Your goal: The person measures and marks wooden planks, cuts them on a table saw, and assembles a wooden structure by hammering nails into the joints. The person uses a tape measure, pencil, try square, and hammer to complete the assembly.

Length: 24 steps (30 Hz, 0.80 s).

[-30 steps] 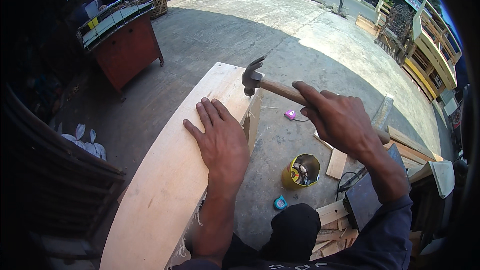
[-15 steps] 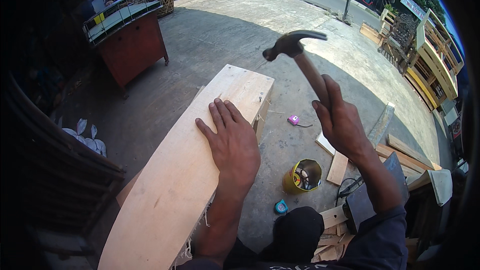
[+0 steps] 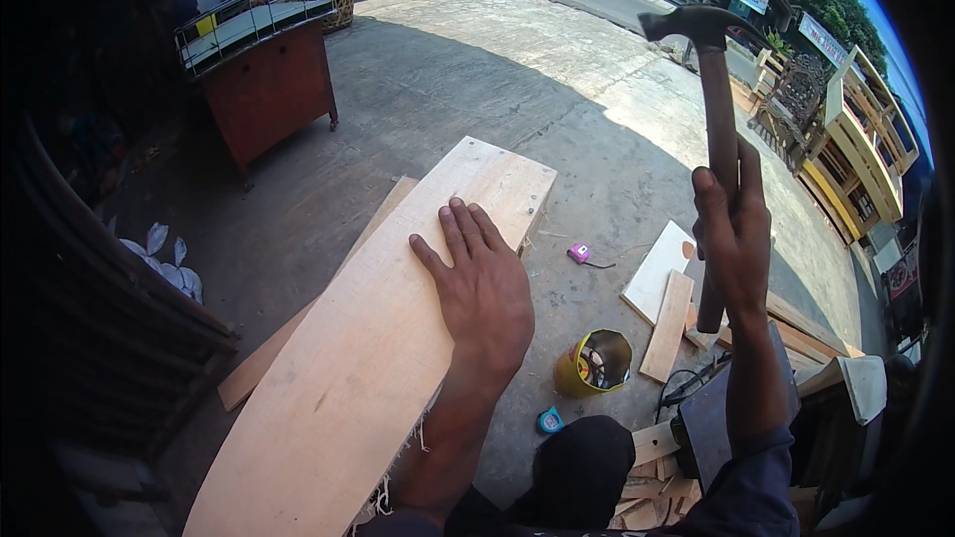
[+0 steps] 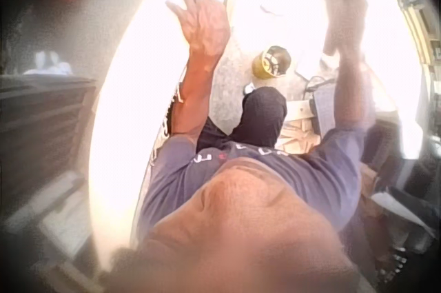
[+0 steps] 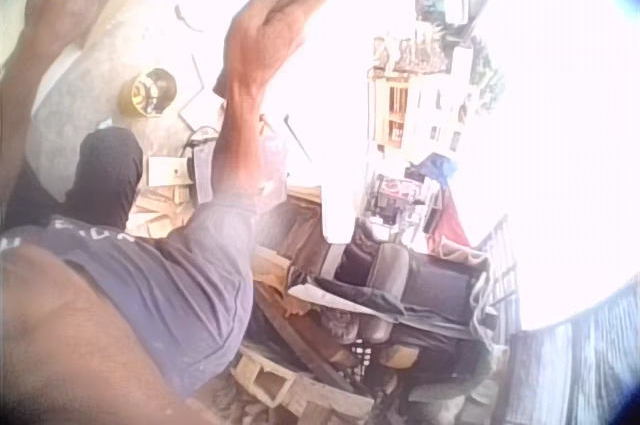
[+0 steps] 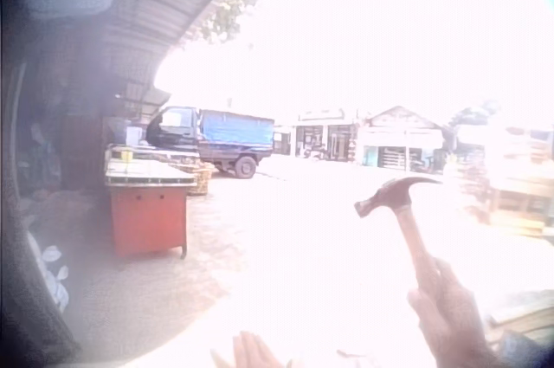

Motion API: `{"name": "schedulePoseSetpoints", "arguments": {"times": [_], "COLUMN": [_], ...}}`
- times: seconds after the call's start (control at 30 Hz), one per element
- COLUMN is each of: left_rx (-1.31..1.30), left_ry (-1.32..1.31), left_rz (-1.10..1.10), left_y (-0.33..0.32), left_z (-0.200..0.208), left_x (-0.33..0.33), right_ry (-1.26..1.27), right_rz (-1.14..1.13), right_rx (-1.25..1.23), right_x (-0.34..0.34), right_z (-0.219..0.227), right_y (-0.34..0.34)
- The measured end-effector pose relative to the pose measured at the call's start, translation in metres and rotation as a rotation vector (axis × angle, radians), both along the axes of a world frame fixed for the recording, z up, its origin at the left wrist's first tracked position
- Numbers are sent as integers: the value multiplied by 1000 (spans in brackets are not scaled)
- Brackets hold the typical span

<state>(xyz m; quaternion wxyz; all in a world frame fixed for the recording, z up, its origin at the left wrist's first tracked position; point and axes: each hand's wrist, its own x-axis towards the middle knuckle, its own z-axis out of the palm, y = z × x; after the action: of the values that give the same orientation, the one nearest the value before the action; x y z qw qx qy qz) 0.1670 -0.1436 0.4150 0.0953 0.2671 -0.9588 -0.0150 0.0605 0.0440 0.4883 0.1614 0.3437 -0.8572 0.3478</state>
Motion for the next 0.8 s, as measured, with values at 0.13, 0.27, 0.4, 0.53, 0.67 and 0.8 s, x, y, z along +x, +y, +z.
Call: {"name": "schedulePoseSetpoints", "arguments": {"times": [0.13,0.27,0.4,0.53,0.67,0.8], "left_rx": [-8,33,-79,12,-91,-90], "left_ry": [42,-3,-25,39,-9,15], "left_rz": [-10,-25,-1,-25,-1,-37], "left_y": [-1,0,0,0,-1,0], "left_z": [3,4,2,-1,-2,0], "left_x": [0,0,-1,-3,-3,0], "right_ry": [-73,183,-58,79,-119,-241], "right_rz": [114,91,60,-61,74,121], "right_rx": [819,160,647,396,613,612], "right_x": [5,1,1,6,5,11], "right_z": [5,4,5,7,-37,-160], "right_y": [-8,-10,-7,-4,13,64]}}
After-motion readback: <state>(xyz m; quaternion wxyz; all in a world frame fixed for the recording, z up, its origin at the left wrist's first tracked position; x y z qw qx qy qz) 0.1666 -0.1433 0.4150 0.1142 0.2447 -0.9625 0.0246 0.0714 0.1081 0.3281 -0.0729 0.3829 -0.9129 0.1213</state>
